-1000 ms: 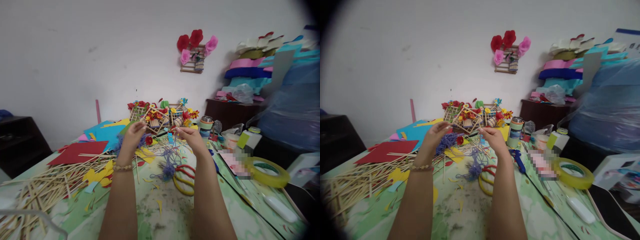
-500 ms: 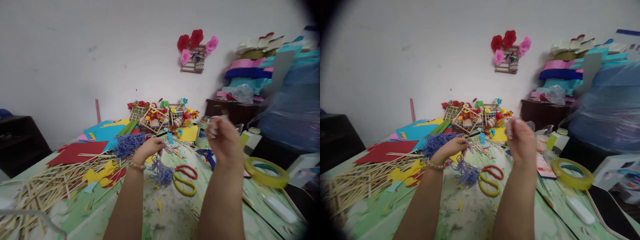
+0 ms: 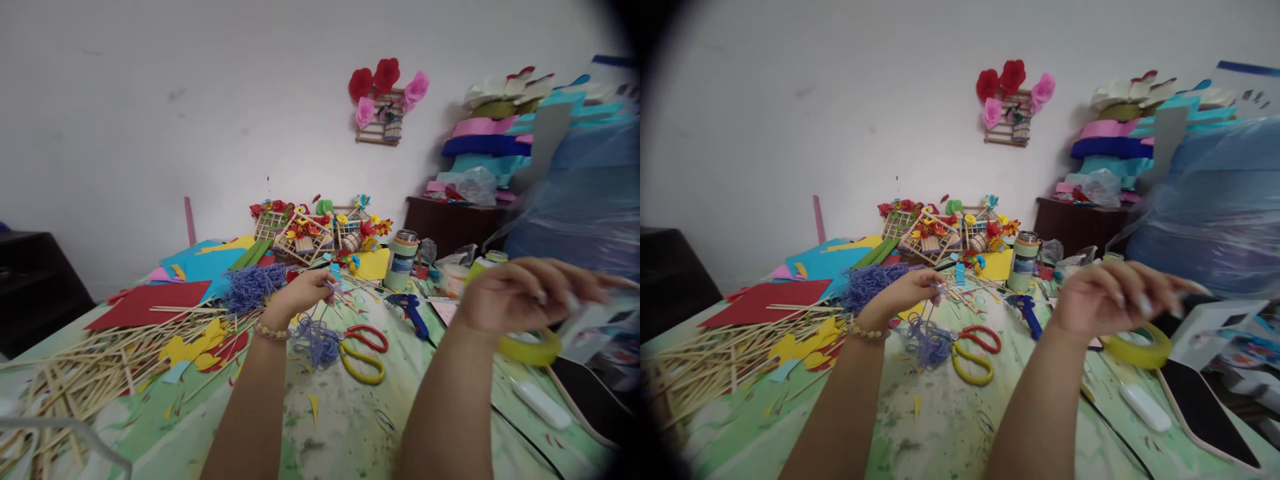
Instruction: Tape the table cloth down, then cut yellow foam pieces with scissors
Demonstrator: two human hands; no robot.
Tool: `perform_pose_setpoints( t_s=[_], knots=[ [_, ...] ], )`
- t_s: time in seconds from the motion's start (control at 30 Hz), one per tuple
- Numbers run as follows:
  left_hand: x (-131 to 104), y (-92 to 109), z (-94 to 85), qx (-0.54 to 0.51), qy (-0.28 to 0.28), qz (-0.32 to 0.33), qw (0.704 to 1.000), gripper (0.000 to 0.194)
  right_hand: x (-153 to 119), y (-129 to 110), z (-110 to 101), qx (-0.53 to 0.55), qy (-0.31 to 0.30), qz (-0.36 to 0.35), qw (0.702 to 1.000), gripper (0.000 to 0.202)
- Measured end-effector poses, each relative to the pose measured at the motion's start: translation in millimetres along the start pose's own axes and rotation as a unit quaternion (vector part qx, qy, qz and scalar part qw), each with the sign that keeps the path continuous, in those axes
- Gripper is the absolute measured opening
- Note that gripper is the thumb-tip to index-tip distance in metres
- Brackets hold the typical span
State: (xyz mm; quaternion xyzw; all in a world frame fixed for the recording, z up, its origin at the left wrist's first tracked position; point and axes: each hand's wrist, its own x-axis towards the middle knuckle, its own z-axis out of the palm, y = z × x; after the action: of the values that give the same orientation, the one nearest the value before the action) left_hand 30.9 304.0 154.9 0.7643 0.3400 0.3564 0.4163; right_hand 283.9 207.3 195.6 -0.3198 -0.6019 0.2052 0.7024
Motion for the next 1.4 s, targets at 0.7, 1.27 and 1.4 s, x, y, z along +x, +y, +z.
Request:
perform_pose_setpoints(
  t_s=[0.7, 1.27, 1.4],
  knots=[
    [-62.0, 80.2, -13.7, -0.008, 0.102, 0.171, 0.98, 0.025, 1.0, -3.7, 90.8, 0.113, -0.239, 0.045, 0.963, 0.017],
    [-66.8, 77.8, -11.5, -0.09, -0.03, 0.203, 0.975, 0.032, -1.2, 5.4, 107.0, 0.226, -0.368, 0.136, 0.892, 0.02],
    [-68.0, 76.9, -11.9, -0.137, -0.077, 0.177, 0.972, 0.028, -1.4, 8.9, 105.0, 0.23, -0.398, 0.16, 0.873, 0.025]
  ],
)
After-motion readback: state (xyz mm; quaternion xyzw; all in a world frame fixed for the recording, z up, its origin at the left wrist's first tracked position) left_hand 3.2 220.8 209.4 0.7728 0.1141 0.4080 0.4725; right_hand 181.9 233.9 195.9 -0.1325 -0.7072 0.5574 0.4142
